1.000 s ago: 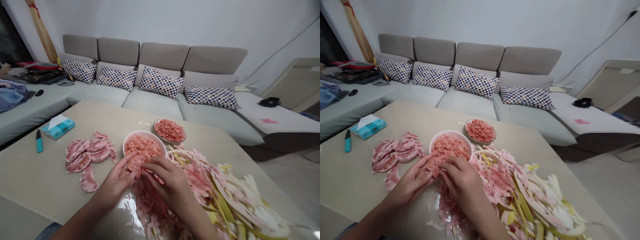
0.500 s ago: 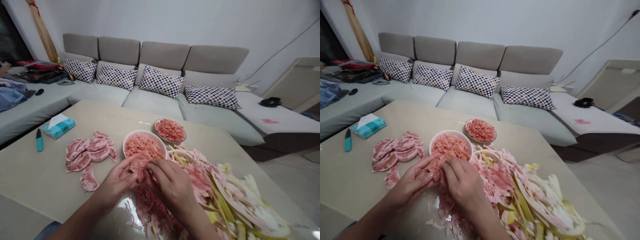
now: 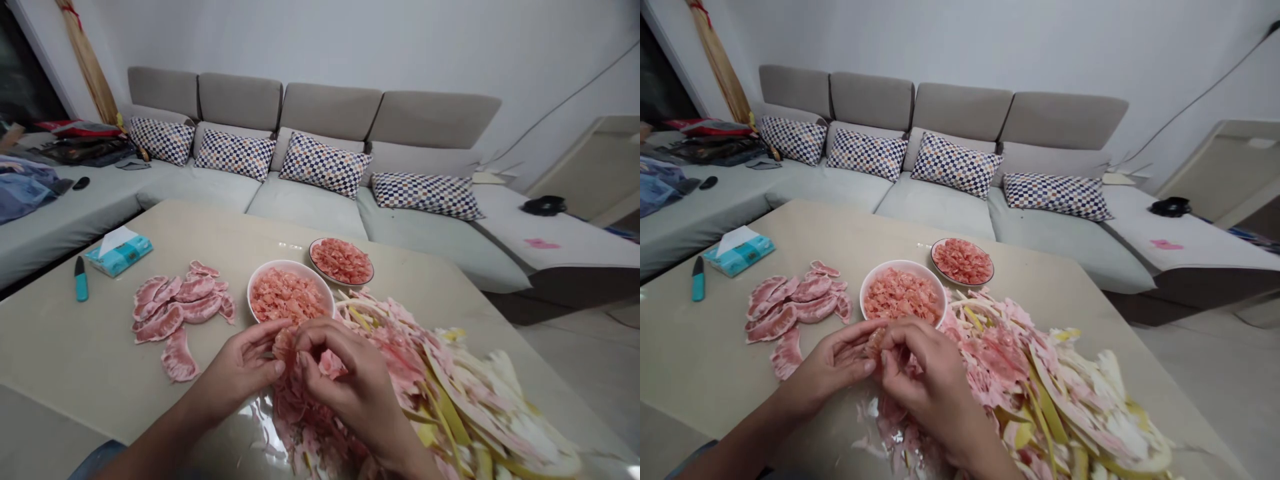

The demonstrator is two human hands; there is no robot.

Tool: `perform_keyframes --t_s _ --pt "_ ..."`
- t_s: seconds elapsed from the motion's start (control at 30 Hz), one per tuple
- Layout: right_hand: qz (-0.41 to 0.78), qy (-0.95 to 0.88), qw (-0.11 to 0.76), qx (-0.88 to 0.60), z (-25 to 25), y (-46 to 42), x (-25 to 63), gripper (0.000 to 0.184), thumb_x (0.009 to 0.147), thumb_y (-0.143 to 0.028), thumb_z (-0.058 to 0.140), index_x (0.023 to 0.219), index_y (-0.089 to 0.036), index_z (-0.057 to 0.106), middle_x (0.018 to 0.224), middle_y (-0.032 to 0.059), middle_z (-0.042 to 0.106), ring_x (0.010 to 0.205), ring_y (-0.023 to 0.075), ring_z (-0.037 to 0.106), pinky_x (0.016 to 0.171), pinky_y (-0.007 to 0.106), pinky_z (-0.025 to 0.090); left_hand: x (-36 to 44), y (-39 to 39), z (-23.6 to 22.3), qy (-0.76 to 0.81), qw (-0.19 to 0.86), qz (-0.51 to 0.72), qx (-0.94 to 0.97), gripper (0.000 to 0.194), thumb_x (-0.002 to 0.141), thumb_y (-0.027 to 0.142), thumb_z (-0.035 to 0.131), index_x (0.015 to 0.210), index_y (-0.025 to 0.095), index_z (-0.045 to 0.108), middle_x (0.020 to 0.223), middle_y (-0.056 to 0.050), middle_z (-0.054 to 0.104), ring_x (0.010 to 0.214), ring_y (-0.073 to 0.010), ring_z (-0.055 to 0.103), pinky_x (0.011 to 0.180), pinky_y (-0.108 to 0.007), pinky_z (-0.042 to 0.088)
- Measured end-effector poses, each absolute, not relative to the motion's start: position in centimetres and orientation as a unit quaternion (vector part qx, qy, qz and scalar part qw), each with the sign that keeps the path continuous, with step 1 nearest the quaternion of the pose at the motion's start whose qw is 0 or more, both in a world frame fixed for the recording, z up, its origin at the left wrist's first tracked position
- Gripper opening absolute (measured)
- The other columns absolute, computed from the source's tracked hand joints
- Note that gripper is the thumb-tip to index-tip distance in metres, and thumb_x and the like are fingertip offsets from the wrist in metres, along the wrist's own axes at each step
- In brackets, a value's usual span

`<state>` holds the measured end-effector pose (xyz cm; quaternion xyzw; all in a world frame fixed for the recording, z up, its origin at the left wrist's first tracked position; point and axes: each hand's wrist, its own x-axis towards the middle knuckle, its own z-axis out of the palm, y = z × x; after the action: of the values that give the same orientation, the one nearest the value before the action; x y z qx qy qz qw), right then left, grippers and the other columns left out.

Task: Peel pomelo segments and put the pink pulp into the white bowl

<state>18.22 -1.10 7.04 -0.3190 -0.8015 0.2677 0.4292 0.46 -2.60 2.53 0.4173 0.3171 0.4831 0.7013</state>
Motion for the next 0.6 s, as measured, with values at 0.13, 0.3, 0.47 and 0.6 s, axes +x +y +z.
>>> perform_keyframes --t_s 0.13,0.3,0.47,0.6 --pt "0.382 -0.757 0.428 -0.312 7.7 -1.4 18.3 0.015 0.081 -0.005 0.056 0.079 -0.021 0.058 0.091 0.0015 0.068 0.087 0.0152 0.065 0.078 0.026 0.050 0.5 -2.5 2.1 0.340 0.689 0.485 0.417 0.049 0.076 0.019 0.075 0.123 0.024 0.063 0.134 -0.010 0.061 0.125 -0.0275 0.054 0.106 -0.040 0.040" --pt "0.517 -0.682 0.406 -0.320 7.9 -1.3 19.0 0.008 0.088 -0.016 0.058 0.081 -0.020 0.060 0.080 0.0012 0.066 0.069 0.0131 0.064 0.064 0.024 0.050 0.0 -2.7 1.9 0.330 0.691 0.486 0.422 0.047 0.080 0.019 0.071 0.125 0.025 0.060 0.137 -0.008 0.057 0.123 -0.0250 0.054 0.103 -0.036 0.041" --pt "0.511 -0.665 0.392 -0.377 7.1 -0.8 18.9 0.007 0.087 -0.023 0.061 0.082 -0.019 0.063 0.081 0.0032 0.067 0.070 0.0149 0.062 0.067 0.027 0.050 0.0 -3.0 2.4 0.316 0.701 0.464 0.440 0.035 0.081 0.025 0.069 0.115 0.023 0.062 0.097 -0.003 0.069 0.081 -0.0157 0.064 0.074 -0.026 0.048" --pt "0.499 -0.678 0.372 -0.390 6.8 -0.4 18.5 0.007 0.085 -0.023 0.061 0.081 -0.018 0.063 0.077 0.0014 0.065 0.068 0.0133 0.059 0.063 0.024 0.047 0.4 -2.9 2.5 0.362 0.646 0.462 0.488 0.026 0.079 0.027 0.072 0.103 0.020 0.067 0.101 -0.005 0.069 0.093 -0.0197 0.063 0.084 -0.030 0.047"
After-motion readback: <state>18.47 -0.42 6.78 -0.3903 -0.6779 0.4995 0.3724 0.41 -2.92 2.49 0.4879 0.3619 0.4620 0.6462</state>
